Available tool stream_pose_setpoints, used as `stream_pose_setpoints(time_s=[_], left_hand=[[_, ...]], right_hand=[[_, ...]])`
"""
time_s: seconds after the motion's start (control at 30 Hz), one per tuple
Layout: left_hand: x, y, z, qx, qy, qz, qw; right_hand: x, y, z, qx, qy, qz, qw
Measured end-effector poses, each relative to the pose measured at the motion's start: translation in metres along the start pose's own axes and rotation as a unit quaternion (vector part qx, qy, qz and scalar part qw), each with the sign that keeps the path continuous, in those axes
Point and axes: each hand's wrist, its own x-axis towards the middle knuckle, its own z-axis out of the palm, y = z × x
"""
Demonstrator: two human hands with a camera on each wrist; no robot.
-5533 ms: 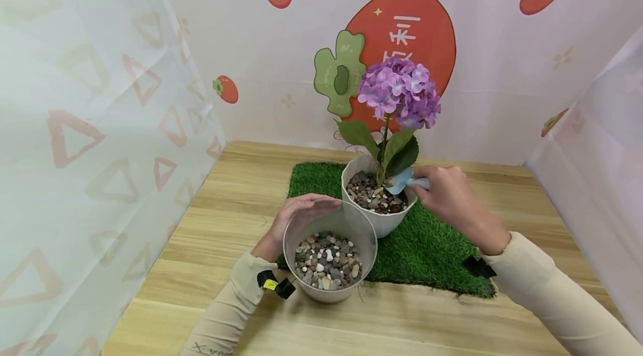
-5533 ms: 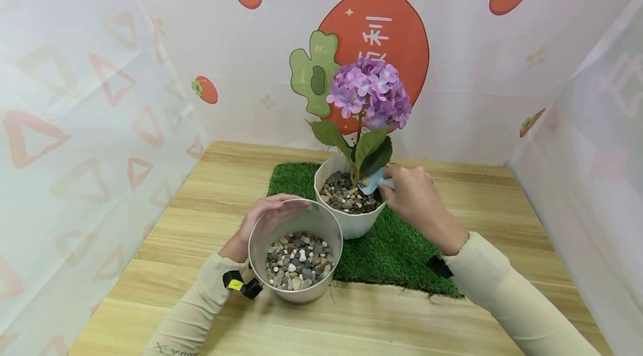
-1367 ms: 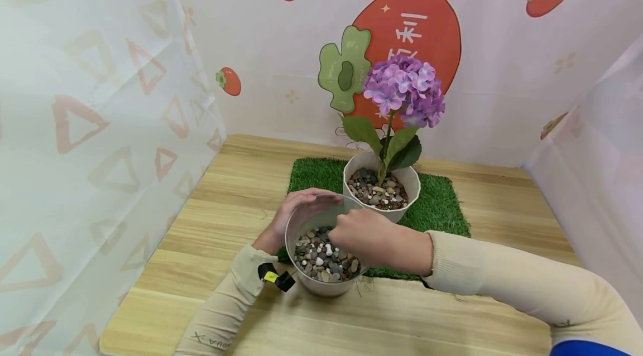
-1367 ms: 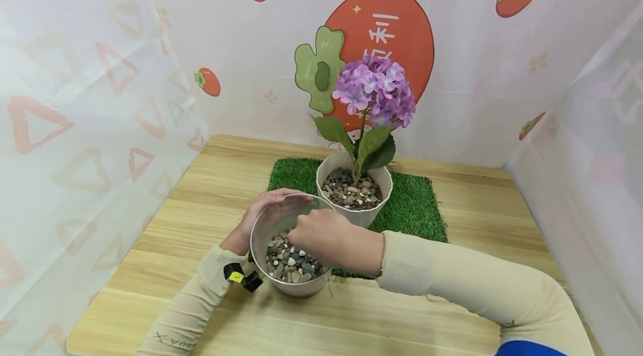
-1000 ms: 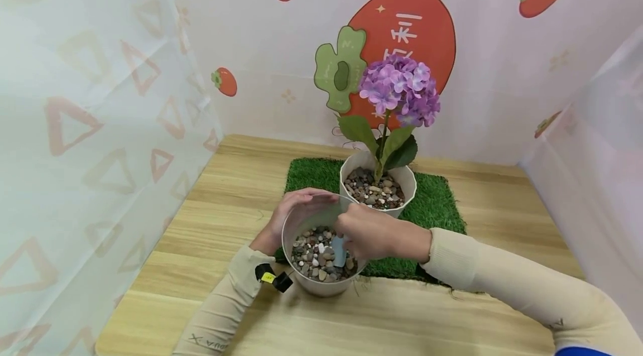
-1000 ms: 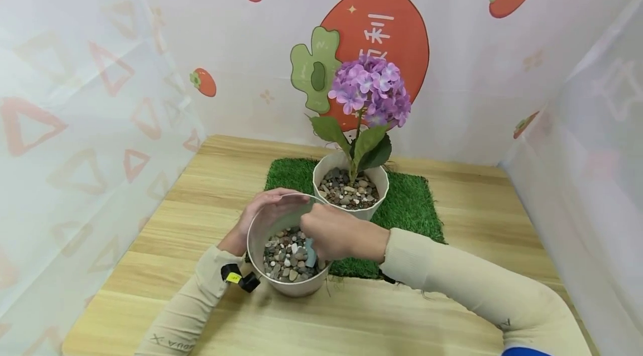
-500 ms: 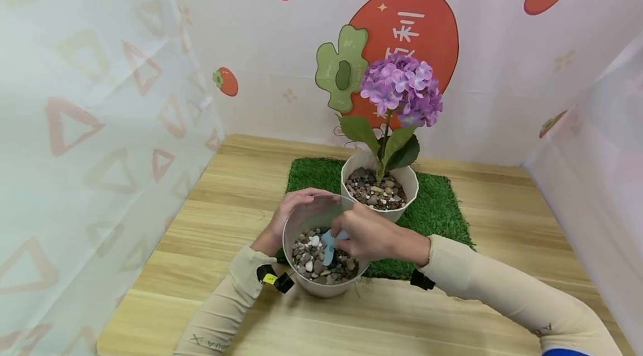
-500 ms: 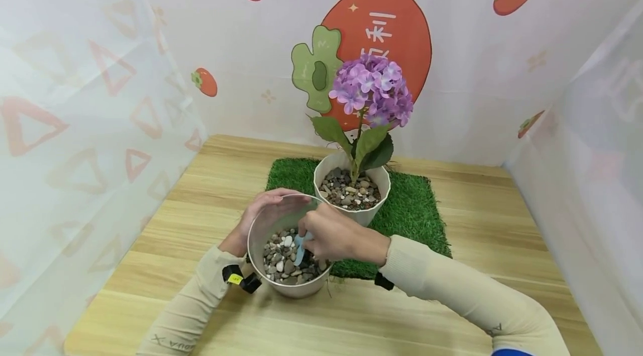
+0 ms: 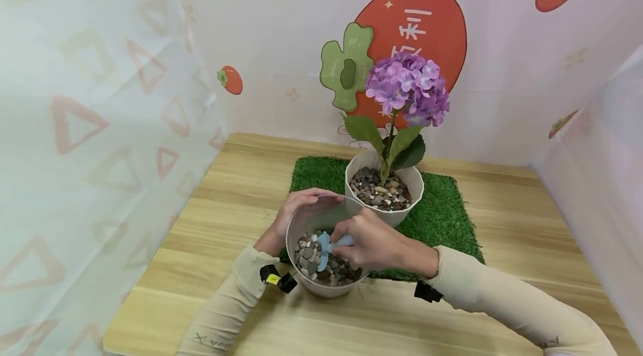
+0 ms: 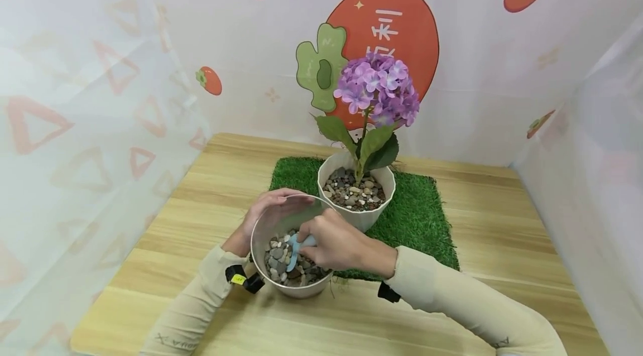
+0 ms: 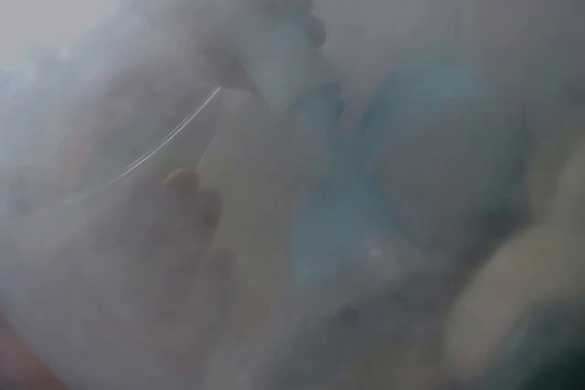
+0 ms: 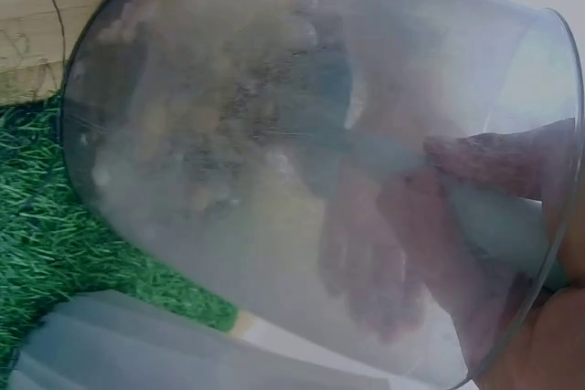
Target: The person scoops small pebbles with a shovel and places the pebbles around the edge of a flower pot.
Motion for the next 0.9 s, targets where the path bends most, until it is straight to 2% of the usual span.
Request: stream_pose_setpoints(time_s=[0.1, 0.17, 0.37, 0.5, 0.6, 0.8, 0.9], left_hand=[[-0.001, 0.001, 0.003, -0.008, 0.009, -0.008, 0.9999], [-0.001, 0.001, 0.003, -0.013, 0.008, -0.007, 0.9999], [0.002, -0.003, 0.002, -0.033, -0.022, 0.016, 0.9991], [0.004, -0.013, -0.007, -0.038, -0.039, 0.030, 0.9981], [0.005, -0.015, -0.009, -0.027, -0.037, 0.027, 0.9986], [0.004, -0.005, -0.003, 0.016, -0.026, 0.028, 0.9991], [0.003, -0.005, -0.004, 0.011, -0.025, 0.021, 0.9994]], right_hand=[[-0.008, 0.001, 0.000, 0.011, 0.013, -0.001, 1.000], [-0.013, 0.003, 0.000, 0.011, 0.034, -0.017, 0.999], [-0.029, 0.008, 0.001, 0.002, 0.121, -0.082, 0.989], [-0.035, 0.010, 0.001, 0.009, 0.159, -0.099, 0.982], [-0.039, 0.011, 0.000, 0.022, 0.178, -0.097, 0.979], [-0.045, 0.013, -0.001, 0.045, 0.228, -0.115, 0.966], [-0.047, 0.013, -0.001, 0.065, 0.249, -0.121, 0.959]])
